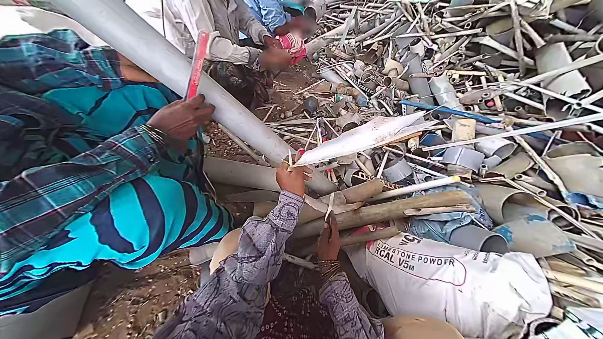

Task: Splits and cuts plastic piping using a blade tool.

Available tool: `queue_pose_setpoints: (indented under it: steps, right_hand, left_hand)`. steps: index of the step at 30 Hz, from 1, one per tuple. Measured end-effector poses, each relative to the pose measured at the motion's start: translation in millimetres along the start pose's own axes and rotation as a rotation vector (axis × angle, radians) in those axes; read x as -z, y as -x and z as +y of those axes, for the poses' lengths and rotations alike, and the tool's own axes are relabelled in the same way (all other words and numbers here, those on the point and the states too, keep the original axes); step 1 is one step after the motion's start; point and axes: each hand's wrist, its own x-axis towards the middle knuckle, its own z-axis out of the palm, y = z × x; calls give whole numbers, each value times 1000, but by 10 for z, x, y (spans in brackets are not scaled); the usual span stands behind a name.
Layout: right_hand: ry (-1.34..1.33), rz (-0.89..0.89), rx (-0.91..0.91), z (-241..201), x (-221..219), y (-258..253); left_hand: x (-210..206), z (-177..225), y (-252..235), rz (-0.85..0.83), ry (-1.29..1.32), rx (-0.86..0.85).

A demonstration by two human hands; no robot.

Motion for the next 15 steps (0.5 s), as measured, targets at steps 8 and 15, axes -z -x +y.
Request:
queue_pose_setpoints:
  steps: [8,15]
  right_hand:
    - [-58,28,265,-310,-145,213]
    - [-29,17,285,-289,-93,276]
  left_hand:
    - [-3,-20,-36,16,-27,18]
    - [5,-34,-57,32,-28,43]
